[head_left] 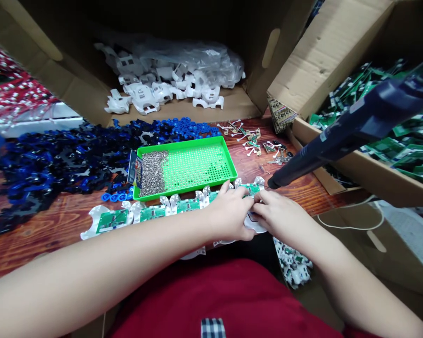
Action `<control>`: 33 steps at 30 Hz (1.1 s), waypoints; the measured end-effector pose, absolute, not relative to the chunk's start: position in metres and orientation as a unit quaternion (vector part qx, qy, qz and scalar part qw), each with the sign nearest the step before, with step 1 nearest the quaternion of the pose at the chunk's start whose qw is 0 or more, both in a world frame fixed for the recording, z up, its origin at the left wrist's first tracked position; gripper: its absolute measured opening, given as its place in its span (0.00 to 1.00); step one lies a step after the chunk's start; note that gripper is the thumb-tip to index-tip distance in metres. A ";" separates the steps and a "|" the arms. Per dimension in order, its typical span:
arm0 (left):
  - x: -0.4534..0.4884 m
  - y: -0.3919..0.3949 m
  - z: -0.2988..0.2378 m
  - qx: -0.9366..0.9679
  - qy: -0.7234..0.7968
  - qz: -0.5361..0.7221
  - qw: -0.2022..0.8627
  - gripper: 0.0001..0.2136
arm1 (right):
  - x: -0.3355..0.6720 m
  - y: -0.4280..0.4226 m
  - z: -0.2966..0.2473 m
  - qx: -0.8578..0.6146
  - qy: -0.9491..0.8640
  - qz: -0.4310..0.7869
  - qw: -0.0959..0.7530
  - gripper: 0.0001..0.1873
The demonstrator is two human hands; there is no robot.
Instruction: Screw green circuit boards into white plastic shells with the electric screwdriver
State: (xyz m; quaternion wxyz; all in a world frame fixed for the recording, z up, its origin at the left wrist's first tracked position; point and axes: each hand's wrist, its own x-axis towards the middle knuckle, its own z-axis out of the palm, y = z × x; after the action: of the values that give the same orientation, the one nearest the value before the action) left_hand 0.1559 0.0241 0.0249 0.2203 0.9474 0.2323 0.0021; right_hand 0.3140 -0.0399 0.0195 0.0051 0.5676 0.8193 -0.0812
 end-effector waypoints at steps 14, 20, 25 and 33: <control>0.159 0.027 0.028 0.941 0.241 -0.023 0.237 0.29 | 0.328 -0.039 0.021 0.516 0.855 -0.054 0.003 0.11; 0.159 0.028 0.028 0.941 0.239 -0.023 0.238 0.28 | 0.326 -0.040 0.018 0.517 0.855 -0.037 0.011 0.11; 0.160 0.028 0.028 0.940 0.242 -0.019 0.239 0.27 | 0.324 -0.036 0.023 0.499 0.866 -0.033 0.027 0.11; 0.161 0.027 0.023 0.938 0.254 -0.012 0.237 0.25 | 0.316 -0.029 0.032 0.495 0.867 -0.019 0.047 0.07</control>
State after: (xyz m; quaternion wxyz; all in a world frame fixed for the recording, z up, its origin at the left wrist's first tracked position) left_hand 0.1606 0.0266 0.0235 0.2366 0.9376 0.2545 -0.0119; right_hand 0.3155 -0.0293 0.0319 0.0472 0.4952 0.8673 -0.0194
